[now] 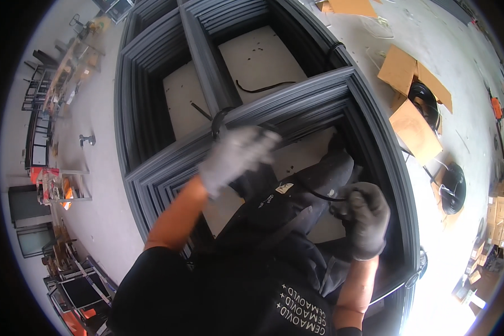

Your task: The recorder is installing and cutting rubber gasket seals into metal frame components on a fabrication floor.

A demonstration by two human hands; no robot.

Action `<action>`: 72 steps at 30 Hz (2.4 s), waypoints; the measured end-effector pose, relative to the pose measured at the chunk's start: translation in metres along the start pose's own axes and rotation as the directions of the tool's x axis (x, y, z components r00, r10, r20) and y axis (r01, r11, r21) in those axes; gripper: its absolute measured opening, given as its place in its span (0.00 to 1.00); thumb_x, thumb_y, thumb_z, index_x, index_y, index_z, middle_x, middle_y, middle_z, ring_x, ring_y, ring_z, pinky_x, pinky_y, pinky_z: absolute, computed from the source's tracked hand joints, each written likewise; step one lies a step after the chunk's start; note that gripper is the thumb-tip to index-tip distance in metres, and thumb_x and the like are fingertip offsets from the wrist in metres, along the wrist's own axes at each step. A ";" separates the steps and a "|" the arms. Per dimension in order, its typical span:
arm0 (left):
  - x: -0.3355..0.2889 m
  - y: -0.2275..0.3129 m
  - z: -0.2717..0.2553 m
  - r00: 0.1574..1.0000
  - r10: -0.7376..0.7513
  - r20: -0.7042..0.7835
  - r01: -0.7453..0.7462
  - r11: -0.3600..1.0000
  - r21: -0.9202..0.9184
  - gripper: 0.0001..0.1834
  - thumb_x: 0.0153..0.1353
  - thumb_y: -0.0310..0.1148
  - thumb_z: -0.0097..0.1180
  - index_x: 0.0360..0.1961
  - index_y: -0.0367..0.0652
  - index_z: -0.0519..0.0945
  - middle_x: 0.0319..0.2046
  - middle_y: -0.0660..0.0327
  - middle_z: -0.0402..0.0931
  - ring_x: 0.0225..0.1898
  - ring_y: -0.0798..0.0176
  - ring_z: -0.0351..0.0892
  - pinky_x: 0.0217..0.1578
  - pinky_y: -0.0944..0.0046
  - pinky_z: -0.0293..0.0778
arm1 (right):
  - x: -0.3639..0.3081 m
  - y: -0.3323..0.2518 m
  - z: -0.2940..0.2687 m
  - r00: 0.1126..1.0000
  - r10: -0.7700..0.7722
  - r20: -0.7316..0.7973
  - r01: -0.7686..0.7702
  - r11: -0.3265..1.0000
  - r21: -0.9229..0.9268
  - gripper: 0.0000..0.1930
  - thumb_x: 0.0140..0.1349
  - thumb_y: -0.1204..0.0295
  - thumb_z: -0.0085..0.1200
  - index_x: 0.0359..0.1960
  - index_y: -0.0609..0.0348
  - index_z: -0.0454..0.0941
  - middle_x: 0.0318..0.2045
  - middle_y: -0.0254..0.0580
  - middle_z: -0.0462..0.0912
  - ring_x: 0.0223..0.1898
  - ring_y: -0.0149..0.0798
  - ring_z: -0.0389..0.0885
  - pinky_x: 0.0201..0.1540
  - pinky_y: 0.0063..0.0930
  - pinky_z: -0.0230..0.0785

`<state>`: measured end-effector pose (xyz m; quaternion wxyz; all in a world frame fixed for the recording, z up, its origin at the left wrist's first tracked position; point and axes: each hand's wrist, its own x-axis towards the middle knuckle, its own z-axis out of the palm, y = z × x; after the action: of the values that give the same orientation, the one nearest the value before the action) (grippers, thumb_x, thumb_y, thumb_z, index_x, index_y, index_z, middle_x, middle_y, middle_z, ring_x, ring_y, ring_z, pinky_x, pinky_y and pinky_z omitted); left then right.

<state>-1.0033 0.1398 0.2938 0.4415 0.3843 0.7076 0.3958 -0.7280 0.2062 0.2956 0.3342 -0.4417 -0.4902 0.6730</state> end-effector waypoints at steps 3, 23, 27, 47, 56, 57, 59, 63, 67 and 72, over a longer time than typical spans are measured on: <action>-0.004 -0.038 -0.099 0.921 -0.138 -0.364 0.217 0.958 0.186 0.21 0.64 0.51 0.54 0.43 0.44 0.80 0.19 0.65 0.75 0.15 0.77 0.68 0.16 0.76 0.65 | 0.005 -0.004 -0.020 0.990 -0.051 -0.128 0.038 0.994 -0.102 0.08 0.65 0.72 0.50 0.38 0.65 0.76 0.26 0.36 0.80 0.22 0.23 0.69 0.26 0.16 0.62; 0.107 -0.261 -0.121 0.745 -0.218 -0.631 0.651 0.444 0.615 0.22 0.63 0.44 0.44 0.50 0.41 0.78 0.47 0.45 0.77 0.52 0.46 0.74 0.55 0.53 0.65 | 0.014 -0.008 -0.036 0.983 0.050 -0.178 -0.104 0.946 -0.308 0.11 0.65 0.67 0.50 0.39 0.65 0.76 0.30 0.39 0.81 0.23 0.23 0.71 0.29 0.17 0.64; 0.094 -0.303 -0.117 0.541 0.361 -0.759 0.429 0.658 0.619 0.18 0.59 0.32 0.47 0.50 0.41 0.77 0.49 0.47 0.75 0.52 0.45 0.71 0.54 0.50 0.65 | 0.024 -0.004 -0.041 0.988 0.001 -0.152 -0.044 0.960 -0.277 0.08 0.66 0.71 0.49 0.38 0.65 0.75 0.33 0.41 0.82 0.23 0.23 0.71 0.28 0.16 0.63; 0.041 -0.259 -0.089 0.414 0.378 -0.828 0.642 0.524 0.560 0.22 0.59 0.34 0.52 0.56 0.44 0.73 0.45 0.49 0.75 0.46 0.45 0.73 0.46 0.51 0.70 | 0.010 0.010 -0.054 0.975 -0.002 -0.220 -0.035 0.986 -0.165 0.09 0.66 0.71 0.50 0.38 0.65 0.76 0.34 0.43 0.83 0.23 0.22 0.72 0.29 0.15 0.65; 0.047 -0.273 -0.130 0.614 0.040 -0.788 0.672 0.498 0.548 0.18 0.58 0.46 0.57 0.44 0.47 0.82 0.43 0.53 0.78 0.46 0.50 0.77 0.49 0.54 0.71 | 0.010 0.013 -0.047 0.974 -0.013 -0.228 -0.021 0.989 -0.144 0.09 0.66 0.70 0.49 0.39 0.65 0.76 0.33 0.40 0.82 0.24 0.23 0.71 0.29 0.17 0.64; 0.047 -0.280 -0.130 0.612 0.064 -0.788 0.637 0.552 0.539 0.17 0.56 0.43 0.59 0.44 0.46 0.82 0.42 0.53 0.78 0.46 0.50 0.77 0.49 0.55 0.71 | 0.010 0.013 -0.046 0.972 -0.020 -0.236 -0.016 0.988 -0.151 0.10 0.67 0.69 0.48 0.39 0.64 0.77 0.32 0.37 0.81 0.23 0.23 0.70 0.29 0.17 0.63; 0.045 -0.291 -0.128 0.576 0.107 -0.810 0.590 0.631 0.504 0.16 0.53 0.37 0.64 0.43 0.45 0.81 0.40 0.54 0.78 0.45 0.51 0.77 0.48 0.58 0.72 | 0.010 0.013 -0.047 0.973 -0.024 -0.229 -0.011 0.989 -0.150 0.10 0.67 0.69 0.48 0.39 0.64 0.77 0.32 0.37 0.81 0.23 0.23 0.70 0.29 0.17 0.63; 0.031 -0.281 -0.106 0.550 0.061 -0.833 0.579 0.691 0.433 0.20 0.53 0.36 0.61 0.48 0.43 0.78 0.44 0.51 0.76 0.49 0.47 0.74 0.51 0.55 0.68 | 0.009 0.011 -0.051 0.971 -0.002 -0.241 -0.025 0.994 -0.109 0.08 0.66 0.73 0.48 0.39 0.68 0.75 0.35 0.45 0.82 0.24 0.23 0.72 0.30 0.17 0.64; 0.038 -0.262 -0.102 0.507 0.097 -0.856 0.570 0.707 0.418 0.26 0.51 0.39 0.64 0.52 0.45 0.76 0.46 0.51 0.75 0.51 0.47 0.72 0.52 0.55 0.68 | 0.006 0.012 -0.054 0.969 -0.012 -0.247 -0.017 0.993 -0.116 0.08 0.66 0.73 0.48 0.39 0.67 0.75 0.35 0.44 0.82 0.24 0.23 0.71 0.30 0.17 0.64; 0.044 -0.256 -0.112 0.602 -0.052 -0.797 0.698 0.518 0.494 0.35 0.48 0.51 0.66 0.57 0.51 0.75 0.53 0.52 0.72 0.58 0.46 0.67 0.58 0.51 0.64 | 0.001 0.013 -0.057 0.969 -0.024 -0.245 -0.001 0.995 -0.101 0.09 0.66 0.73 0.48 0.39 0.67 0.76 0.36 0.44 0.83 0.24 0.23 0.71 0.30 0.17 0.64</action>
<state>-1.1708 0.0540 0.0829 0.0101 0.1731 0.9837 0.0467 -0.6761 0.2239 0.2753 0.3735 -0.5349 -0.4811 0.5856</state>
